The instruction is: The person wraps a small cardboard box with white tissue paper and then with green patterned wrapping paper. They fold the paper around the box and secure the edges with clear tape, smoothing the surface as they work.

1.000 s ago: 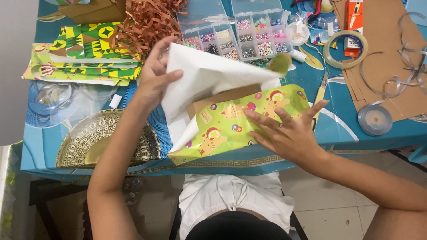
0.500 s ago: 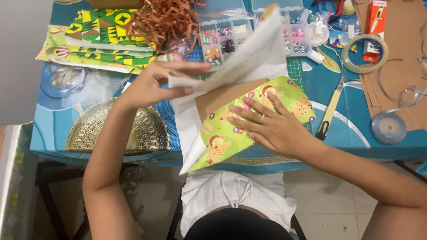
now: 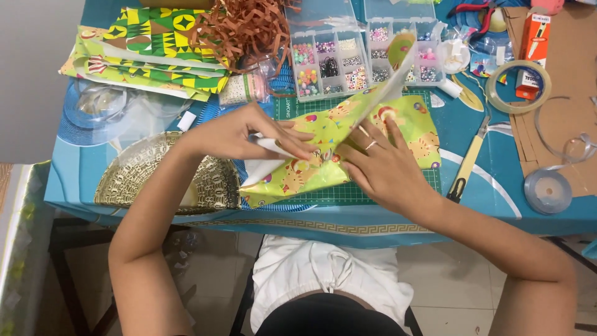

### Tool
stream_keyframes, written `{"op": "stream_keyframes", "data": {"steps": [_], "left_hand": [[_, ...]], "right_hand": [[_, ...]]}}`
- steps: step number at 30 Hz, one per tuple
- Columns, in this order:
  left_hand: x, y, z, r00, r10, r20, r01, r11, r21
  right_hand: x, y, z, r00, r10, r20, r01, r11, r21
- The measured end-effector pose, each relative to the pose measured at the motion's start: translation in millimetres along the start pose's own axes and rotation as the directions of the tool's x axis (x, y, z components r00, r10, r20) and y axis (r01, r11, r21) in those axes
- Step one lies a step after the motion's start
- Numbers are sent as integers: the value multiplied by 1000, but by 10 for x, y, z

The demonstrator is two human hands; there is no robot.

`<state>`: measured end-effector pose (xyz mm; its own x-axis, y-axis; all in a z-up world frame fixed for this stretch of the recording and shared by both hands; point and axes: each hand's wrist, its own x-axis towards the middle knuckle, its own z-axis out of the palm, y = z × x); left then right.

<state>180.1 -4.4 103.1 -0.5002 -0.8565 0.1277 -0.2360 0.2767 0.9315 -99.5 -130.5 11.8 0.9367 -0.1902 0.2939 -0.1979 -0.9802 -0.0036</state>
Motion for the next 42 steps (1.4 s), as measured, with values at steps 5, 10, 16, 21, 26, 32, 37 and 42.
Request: {"op": "stream_keyframes", "data": {"steps": [5, 10, 16, 21, 26, 32, 37, 42], "left_hand": [[29, 83, 83, 997, -72, 13, 71, 997, 32], [34, 71, 229, 998, -64, 29, 56, 973, 226], [-423, -111, 218, 944, -37, -329, 156, 925, 345], [-774, -563, 207, 892, -99, -442, 190, 967, 167], [-804, -627, 258, 884, -94, -458, 179, 973, 146], [-647, -493, 421, 866, 119, -486, 72, 932, 356], [-704, -600, 485, 713, 316, -626, -18, 901, 433], [-780, -750, 523, 579, 448, -681, -16, 842, 540]], "right_hand": [[-59, -31, 26, 948, -49, -315, -31, 970, -242], [180, -230, -268, 915, -132, -380, 40, 970, -242], [101, -219, -99, 888, -202, -413, 103, 963, -250], [96, -202, -70, 881, -222, -417, 126, 961, -245], [93, -200, -78, 884, -227, -408, 134, 960, -245], [77, -183, -51, 886, -238, -398, 137, 954, -266], [59, -153, -50, 872, -265, -410, 156, 947, -280], [89, -144, -28, 864, -291, -411, 166, 935, -314]]}}
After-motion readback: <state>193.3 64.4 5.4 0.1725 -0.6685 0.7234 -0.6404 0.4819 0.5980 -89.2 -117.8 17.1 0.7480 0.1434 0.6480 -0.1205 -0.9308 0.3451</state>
